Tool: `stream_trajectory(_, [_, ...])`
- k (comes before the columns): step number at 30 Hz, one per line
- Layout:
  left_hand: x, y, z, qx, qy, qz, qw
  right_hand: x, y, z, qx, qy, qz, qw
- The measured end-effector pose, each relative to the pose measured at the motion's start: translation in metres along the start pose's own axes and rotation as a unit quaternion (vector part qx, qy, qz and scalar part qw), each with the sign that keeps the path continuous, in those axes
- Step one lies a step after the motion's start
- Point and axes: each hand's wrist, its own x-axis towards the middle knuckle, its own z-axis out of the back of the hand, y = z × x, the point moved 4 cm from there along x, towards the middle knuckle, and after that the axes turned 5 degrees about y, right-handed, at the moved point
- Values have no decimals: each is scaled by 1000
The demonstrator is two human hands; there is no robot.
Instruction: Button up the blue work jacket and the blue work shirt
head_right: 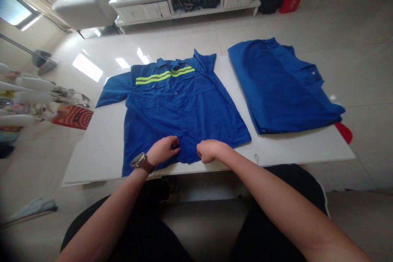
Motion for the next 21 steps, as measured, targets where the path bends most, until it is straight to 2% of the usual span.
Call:
stream_trajectory(3, [5, -3, -1, 38, -14, -17, 999, 0, 1, 11, -22, -163, 40, 986])
stream_trajectory(5, [7, -2, -1, 45, 3, -5, 999, 3, 0, 11, -60, -208, 44, 975])
stream_trajectory(9, [10, 0, -1, 39, 19, 8, 999, 13, -5, 4, -83, -206, 63, 973])
stream_trajectory(15, [11, 0, -2, 41, 4, 12, 999, 15, -12, 11, 62, -245, 135, 958])
stream_trajectory(18, [11, -1, -2, 42, -1, 7, 999, 12, -10, 13, 97, -227, 157, 956])
stream_trajectory(21, [12, -2, -2, 43, 5, 19, 999, 8, -9, 13, 118, -194, 143, 963])
